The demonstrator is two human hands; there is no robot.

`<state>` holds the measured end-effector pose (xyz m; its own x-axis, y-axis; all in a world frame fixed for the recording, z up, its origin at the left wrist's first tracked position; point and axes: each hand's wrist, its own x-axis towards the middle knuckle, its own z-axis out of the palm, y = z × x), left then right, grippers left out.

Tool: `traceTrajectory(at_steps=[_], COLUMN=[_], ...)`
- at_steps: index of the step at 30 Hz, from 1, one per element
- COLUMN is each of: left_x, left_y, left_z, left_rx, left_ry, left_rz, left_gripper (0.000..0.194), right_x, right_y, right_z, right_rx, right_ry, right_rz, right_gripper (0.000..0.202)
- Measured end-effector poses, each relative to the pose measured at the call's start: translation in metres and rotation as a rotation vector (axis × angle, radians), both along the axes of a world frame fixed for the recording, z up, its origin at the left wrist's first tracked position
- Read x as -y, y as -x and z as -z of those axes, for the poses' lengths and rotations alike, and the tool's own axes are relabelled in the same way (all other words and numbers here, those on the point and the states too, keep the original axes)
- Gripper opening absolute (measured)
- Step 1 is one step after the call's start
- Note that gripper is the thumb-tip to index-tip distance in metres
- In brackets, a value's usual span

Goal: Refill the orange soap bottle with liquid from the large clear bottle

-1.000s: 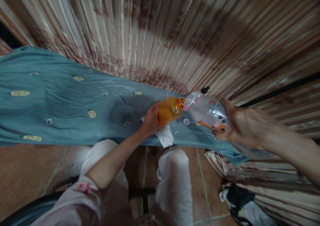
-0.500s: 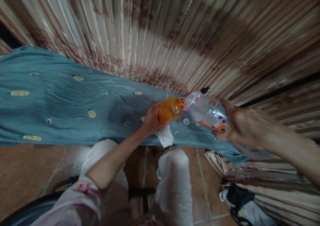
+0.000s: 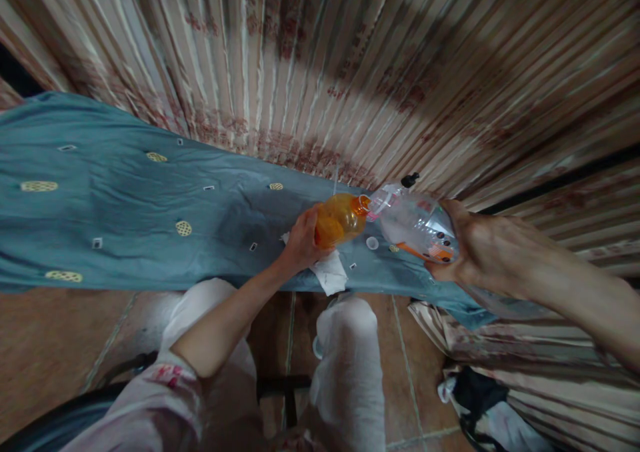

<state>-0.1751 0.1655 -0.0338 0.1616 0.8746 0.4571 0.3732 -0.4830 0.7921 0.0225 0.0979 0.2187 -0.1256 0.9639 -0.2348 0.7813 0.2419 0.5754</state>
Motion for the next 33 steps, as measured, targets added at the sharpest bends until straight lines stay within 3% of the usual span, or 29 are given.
traceTrajectory(at_steps=[33], left_x=[-0.0002], left_y=[-0.0001], left_z=[-0.0001], left_rx=[-0.018], left_ry=[-0.007], left_rz=[-0.006], left_gripper=[0.098], right_x=[-0.0001], right_y=[0.0007], right_z=[-0.0005], right_rx=[0.046], right_ry=[0.011], right_rz=[0.013], right_gripper=[0.069])
